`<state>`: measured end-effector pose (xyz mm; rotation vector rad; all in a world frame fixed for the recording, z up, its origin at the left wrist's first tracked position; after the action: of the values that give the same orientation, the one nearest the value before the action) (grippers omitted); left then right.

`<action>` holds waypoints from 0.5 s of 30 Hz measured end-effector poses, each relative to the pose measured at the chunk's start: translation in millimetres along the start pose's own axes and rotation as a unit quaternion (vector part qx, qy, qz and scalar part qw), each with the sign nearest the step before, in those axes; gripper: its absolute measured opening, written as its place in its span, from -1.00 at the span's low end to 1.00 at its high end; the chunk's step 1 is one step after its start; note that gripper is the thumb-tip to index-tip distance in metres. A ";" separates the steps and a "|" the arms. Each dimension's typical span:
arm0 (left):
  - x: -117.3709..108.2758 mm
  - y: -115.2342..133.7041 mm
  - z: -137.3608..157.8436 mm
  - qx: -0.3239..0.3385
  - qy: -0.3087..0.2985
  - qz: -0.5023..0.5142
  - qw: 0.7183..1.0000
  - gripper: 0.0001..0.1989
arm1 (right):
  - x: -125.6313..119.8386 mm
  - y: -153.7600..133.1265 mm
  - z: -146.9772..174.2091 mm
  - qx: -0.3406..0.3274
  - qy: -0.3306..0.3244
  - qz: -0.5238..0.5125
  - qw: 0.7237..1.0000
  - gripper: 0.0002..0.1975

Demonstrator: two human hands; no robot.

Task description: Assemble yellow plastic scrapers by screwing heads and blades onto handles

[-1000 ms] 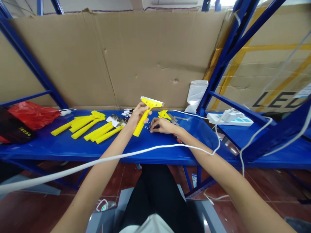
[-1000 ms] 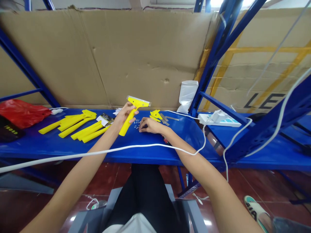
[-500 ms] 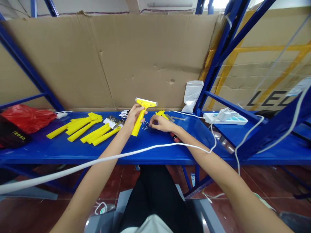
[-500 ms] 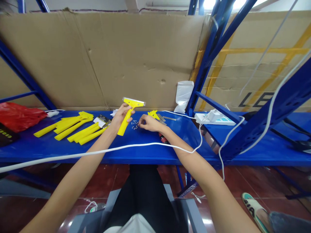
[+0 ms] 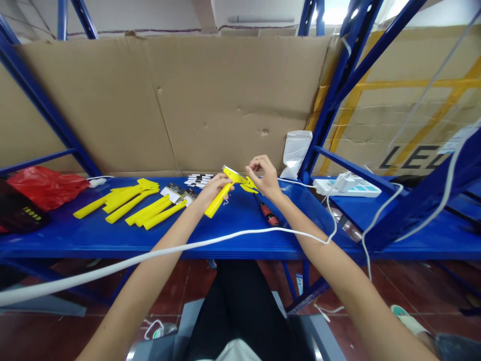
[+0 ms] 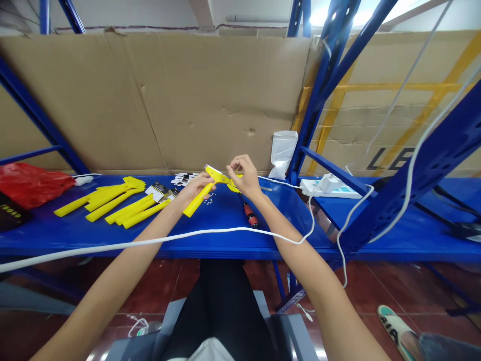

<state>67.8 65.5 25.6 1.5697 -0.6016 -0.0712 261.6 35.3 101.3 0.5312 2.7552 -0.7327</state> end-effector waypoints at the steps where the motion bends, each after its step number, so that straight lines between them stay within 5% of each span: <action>1: 3.4 -3.4 0.6 -0.009 -0.014 -0.008 1.000 -0.61 | 6.9 0.6 0.8 -0.001 -0.029 -0.001 1.000 -0.80; 6: 9.7 -14.8 0.3 -0.035 -0.052 -0.030 0.998 -0.64 | 35.9 9.3 8.5 -0.009 -0.140 -0.010 0.990 -0.84; 15: 7.1 -24.0 -4.6 -0.045 -0.069 -0.057 0.995 -0.67 | 41.0 22.1 10.4 0.036 -0.161 -0.043 0.985 -0.79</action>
<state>83.6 66.0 5.7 1.5191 -0.6075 -0.2917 234.8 59.4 69.9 0.2776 2.4703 -0.8579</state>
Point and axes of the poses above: each hand's wrist, its own z-axis away from the middle knuckle, its own x-axis out of the palm, y = z × x, the point moved 9 cm from there along -z, towards the middle knuckle, and after that the axes turned 6 degrees about -y, right-handed, at the moved point
